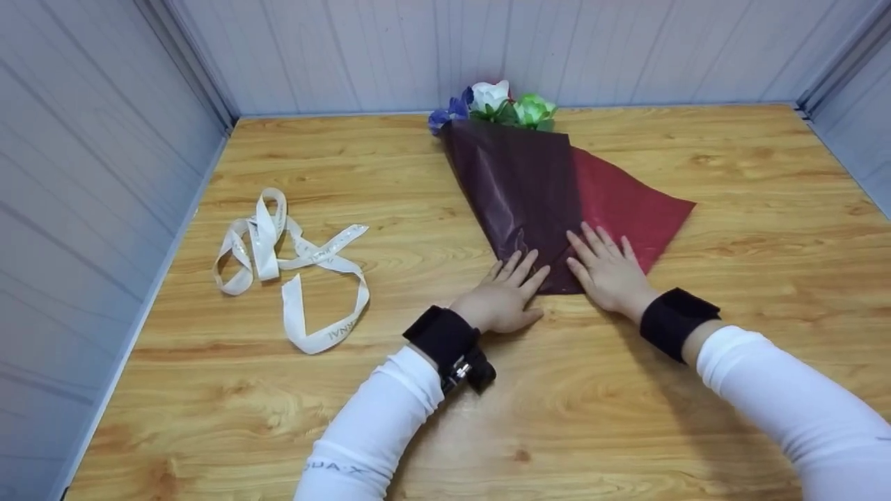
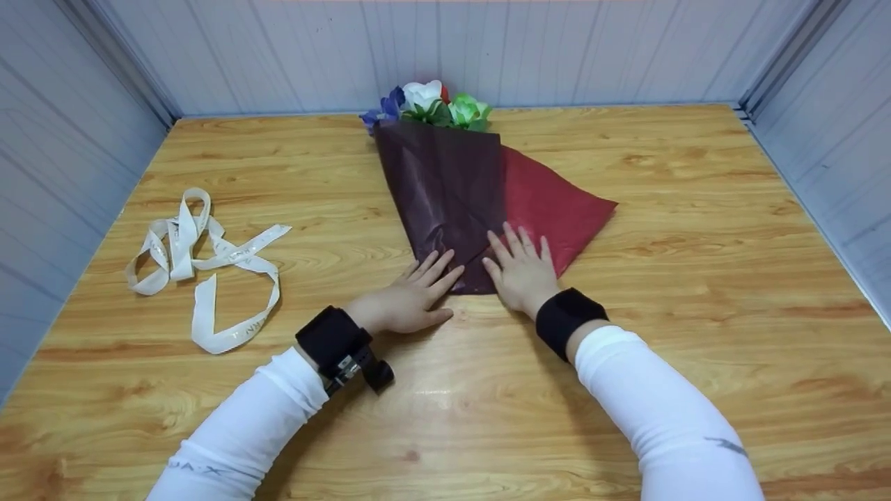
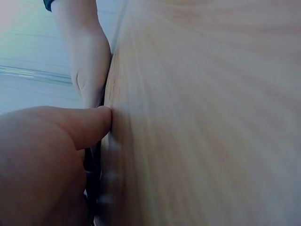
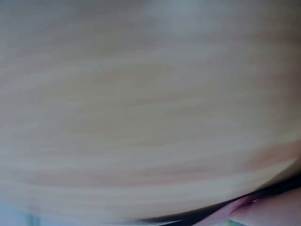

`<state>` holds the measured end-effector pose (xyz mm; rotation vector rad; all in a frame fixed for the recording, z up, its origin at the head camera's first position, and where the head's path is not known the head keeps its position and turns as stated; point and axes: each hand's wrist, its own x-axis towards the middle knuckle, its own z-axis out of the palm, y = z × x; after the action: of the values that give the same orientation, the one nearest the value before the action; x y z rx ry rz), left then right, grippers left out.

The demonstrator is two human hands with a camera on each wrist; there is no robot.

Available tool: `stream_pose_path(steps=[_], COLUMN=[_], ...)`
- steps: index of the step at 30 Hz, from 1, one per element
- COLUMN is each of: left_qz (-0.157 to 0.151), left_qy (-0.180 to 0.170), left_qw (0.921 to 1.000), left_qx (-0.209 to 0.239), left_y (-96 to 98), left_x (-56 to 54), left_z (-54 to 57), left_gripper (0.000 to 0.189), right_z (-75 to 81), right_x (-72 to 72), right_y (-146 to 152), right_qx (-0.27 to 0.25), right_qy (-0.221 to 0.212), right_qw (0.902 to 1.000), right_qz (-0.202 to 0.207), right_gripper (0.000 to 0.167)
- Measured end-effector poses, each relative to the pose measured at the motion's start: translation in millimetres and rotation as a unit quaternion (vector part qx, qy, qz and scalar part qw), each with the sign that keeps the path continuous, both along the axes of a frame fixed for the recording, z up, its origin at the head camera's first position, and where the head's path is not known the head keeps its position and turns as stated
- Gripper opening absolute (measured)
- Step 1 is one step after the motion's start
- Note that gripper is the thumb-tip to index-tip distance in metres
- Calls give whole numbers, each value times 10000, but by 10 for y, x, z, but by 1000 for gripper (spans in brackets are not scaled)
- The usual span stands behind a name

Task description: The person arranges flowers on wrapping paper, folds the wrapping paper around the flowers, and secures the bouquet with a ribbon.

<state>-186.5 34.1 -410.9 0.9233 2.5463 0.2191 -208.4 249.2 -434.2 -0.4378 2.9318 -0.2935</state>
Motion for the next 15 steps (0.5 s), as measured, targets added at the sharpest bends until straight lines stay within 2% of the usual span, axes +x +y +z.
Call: stream_pose_path(steps=[4,6,8,11,13,15], left_qz=[14,7,20,92,139,143], left_qy=[22,16,-9,-47,-77,-65], left_qw=[10000,10000,10000,9999,9997,9994], left_qx=[-16,-12,-8,-89,-183,-299], left_y=[22,32,36,40,49,71], left_x=[14,21,37,79,126,185], left_z=[13,23,39,65,84,99], left_gripper=[69,69,69,70,71,72], right_z=[87,125,154,169,172,163], right_x=[-56,-73,-87,-71,-28,44], right_y=[85,96,61,-96,-243,-375], right_qx=[347,409,338,-226,-650,-1108], right_qy=[-156,93,586,1307,1336,1000], right_qw=[9980,9969,9952,9908,9885,9857], right_qz=[-496,-672,-705,-262,285,778], right_gripper=[59,60,59,55,54,52])
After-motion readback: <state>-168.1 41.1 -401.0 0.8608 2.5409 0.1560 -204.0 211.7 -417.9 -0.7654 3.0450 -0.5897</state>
